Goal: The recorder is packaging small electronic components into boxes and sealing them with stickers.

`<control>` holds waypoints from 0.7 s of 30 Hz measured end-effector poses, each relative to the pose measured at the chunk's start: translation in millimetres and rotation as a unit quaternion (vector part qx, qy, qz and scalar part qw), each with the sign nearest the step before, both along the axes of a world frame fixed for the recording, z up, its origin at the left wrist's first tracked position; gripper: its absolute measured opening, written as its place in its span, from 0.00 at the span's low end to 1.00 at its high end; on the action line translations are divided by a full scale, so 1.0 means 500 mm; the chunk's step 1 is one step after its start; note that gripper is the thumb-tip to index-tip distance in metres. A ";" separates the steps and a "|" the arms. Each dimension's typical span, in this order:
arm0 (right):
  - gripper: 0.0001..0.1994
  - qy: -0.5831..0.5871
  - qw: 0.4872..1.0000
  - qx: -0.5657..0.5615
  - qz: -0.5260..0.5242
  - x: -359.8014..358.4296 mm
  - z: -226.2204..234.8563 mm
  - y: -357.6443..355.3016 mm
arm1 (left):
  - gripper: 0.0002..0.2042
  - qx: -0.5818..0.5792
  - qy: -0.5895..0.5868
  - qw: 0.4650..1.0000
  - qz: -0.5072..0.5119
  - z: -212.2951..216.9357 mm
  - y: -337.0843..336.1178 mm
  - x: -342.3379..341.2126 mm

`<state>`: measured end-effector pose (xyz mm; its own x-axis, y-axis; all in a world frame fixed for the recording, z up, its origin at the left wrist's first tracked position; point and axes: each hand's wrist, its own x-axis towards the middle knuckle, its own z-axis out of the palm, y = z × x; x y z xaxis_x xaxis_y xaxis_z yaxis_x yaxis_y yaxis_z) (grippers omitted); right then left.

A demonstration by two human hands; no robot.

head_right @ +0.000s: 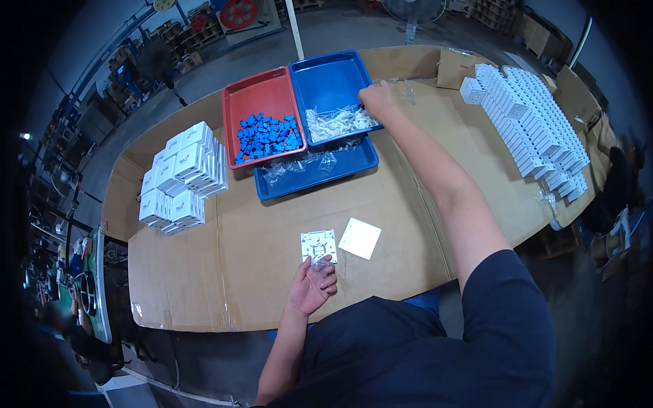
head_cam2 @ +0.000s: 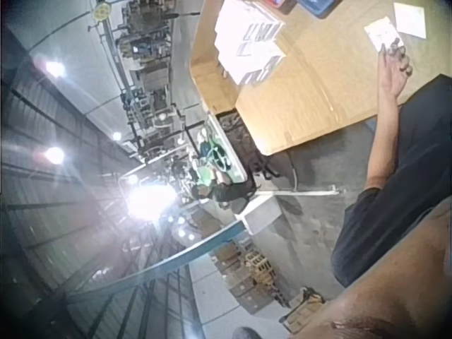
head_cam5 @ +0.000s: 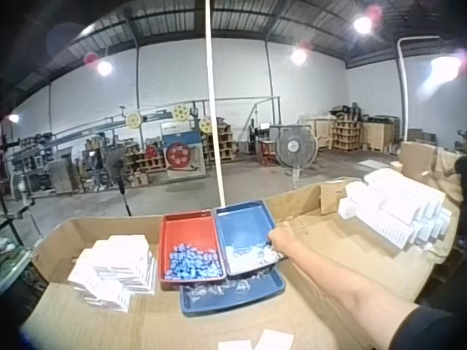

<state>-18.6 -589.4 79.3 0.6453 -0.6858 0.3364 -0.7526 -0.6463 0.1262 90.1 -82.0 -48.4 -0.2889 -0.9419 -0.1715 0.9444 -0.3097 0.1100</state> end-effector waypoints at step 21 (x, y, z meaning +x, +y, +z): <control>0.12 -0.591 0.624 0.503 0.096 0.019 0.082 0.094 | 0.28 0.001 -0.019 1.000 0.025 -0.007 0.018 -0.001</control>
